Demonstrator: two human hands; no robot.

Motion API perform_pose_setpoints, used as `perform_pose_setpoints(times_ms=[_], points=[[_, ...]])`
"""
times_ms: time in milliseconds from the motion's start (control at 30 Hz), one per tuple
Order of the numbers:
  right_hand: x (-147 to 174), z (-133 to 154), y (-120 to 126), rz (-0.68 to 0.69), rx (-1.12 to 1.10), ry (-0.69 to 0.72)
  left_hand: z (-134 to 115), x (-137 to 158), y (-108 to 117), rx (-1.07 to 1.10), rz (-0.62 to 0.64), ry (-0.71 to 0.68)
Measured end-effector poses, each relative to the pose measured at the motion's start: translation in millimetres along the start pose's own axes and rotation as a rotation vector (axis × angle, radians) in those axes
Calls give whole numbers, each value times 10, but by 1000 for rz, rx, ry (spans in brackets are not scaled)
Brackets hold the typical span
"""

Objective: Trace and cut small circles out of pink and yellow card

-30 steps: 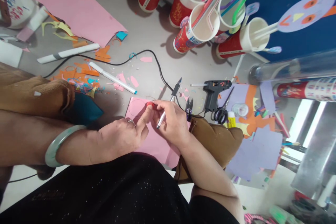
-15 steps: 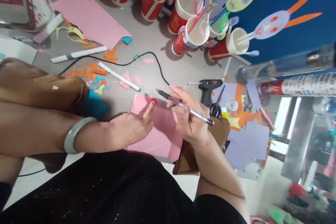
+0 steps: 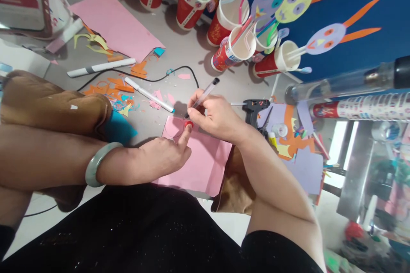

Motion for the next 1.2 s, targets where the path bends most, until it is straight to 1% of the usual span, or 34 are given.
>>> perform_pose_setpoints(times_ms=[133,400,533,667,833,1100,1200], points=[[-81,15,-66,104,37,63,5,-8,2,6,1,2],[-178,17,-191,203,70,168,3,-27,-3,54,40,15],[-196,1,-219,231,102,191,1,-33,-3,69,35,33],[-213,-16,-228,224,121,210,11,-50,1,93,66,45],[-231,-71,-217,201,50,164,14,-59,-4,110,63,50],[-202,-238,-169,153,-58,17,7,-72,-4,151,169,50],[-188,-276,-151,131,-106,-28,3,-58,9,157,159,72]])
Point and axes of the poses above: each hand's wrist, its own x-axis away from the middle knuckle, its own y-axis out of the back of the hand, z = x × y, the point moved 4 cm from there along -x, towards the middle knuckle, and after that the axes turned 9 degrees about -z, right-handed, at the moved point
